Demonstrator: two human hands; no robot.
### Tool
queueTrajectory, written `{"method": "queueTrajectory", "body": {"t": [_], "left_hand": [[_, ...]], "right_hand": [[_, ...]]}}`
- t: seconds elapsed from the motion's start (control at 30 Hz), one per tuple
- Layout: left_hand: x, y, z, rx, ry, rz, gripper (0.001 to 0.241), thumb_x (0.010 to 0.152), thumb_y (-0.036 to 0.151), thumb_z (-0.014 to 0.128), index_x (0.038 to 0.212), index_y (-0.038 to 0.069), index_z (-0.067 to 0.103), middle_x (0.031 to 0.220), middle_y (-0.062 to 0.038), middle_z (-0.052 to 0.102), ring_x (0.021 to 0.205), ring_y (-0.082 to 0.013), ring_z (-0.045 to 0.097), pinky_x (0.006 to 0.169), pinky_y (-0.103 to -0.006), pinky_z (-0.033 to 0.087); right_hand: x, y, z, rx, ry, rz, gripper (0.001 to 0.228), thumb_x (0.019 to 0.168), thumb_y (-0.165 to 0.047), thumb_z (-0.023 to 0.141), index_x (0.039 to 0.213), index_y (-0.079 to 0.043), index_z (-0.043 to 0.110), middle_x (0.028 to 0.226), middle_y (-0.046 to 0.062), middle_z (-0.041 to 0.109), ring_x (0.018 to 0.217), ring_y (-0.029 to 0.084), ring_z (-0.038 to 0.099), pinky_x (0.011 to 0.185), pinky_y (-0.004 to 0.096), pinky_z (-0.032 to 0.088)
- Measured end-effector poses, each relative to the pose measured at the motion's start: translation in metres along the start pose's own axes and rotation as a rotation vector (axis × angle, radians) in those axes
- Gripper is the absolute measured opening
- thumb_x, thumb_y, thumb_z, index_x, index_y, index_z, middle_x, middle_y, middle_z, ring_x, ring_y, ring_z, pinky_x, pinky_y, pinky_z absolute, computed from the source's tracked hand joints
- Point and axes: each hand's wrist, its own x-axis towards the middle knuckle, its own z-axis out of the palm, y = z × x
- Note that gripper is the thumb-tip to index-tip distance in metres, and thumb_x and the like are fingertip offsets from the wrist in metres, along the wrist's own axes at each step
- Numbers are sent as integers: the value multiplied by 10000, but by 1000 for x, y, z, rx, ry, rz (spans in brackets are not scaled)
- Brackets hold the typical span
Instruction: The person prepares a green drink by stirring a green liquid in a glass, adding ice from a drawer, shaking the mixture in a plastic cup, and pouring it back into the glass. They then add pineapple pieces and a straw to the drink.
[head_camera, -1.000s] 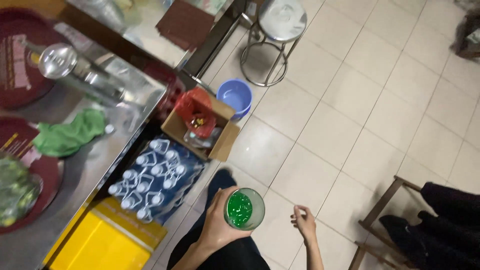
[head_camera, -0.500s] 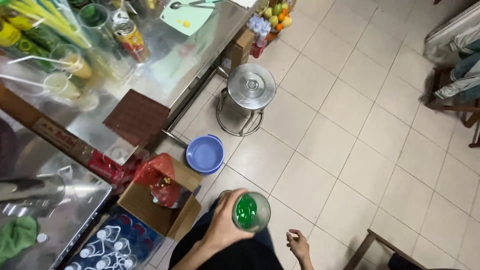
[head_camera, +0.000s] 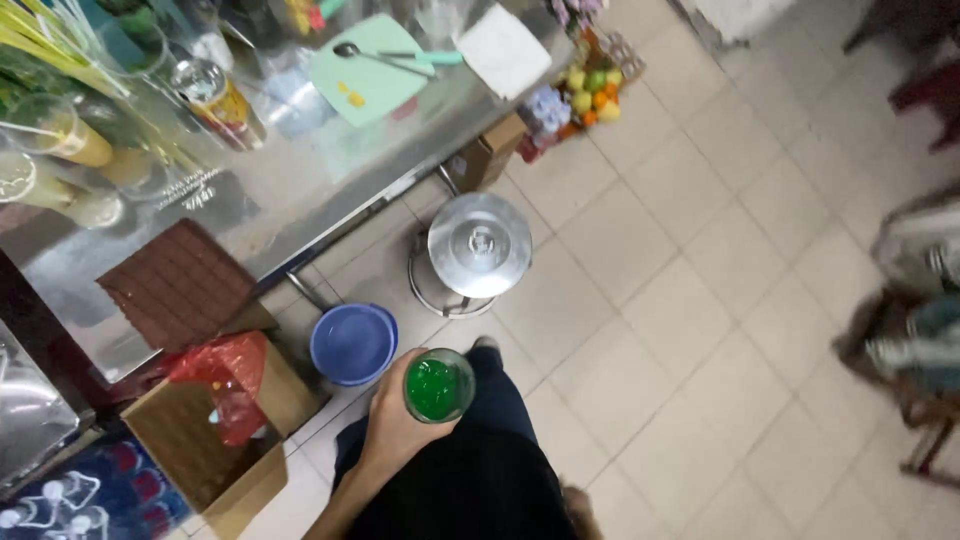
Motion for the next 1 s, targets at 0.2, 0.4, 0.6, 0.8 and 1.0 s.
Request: {"method": "queueTrajectory", "body": {"t": [0.2,0.4,0.6,0.8,1.0], "left_hand": [[57,38,29,-92,187,-289,963,485,208,1021,1338,154,577,1297,-16,692,1227,-209,640,1037,-336,467],[112,67,28,-128,360,-414,964,511,197,1004,1360,158,548,1337,-19,657,1272,-211,613,1059,-347,472],[188,54,-12,-72,399,-512,990,520,251,1001,1389,210,529,1379,6,642,1289,-211,605,1062,-366,470],[265,-3,-56,-88,390,-429,982,476,259,980,1368,162,582,1342,-58,686,1254,-230,642,1059,-348,459],[306,-20,-71,-65,203,-419,998,489,273,993,1387,231,561,1370,-23,652,1287,-258,592,1038,-438,471]], "right_hand": [[-111,-387,73,424,-332,-99,772,869,-662,634,1431,-143,532,1351,45,611,1033,238,678,794,335,582],[-211,-591,221,490,-865,-151,801,862,-592,682,1383,6,567,1299,206,623,1201,284,630,1014,400,539],[-267,-667,392,821,-1023,33,628,880,-433,737,1367,-110,507,1477,363,405,1222,471,577,969,501,573],[-246,-727,493,781,-932,-66,806,888,-572,635,1573,-357,271,1626,363,61,1342,615,445,967,589,574],[-256,-738,501,751,-805,-38,686,922,-550,606,1535,-328,392,1612,290,172,1313,555,522,894,470,650]]}}
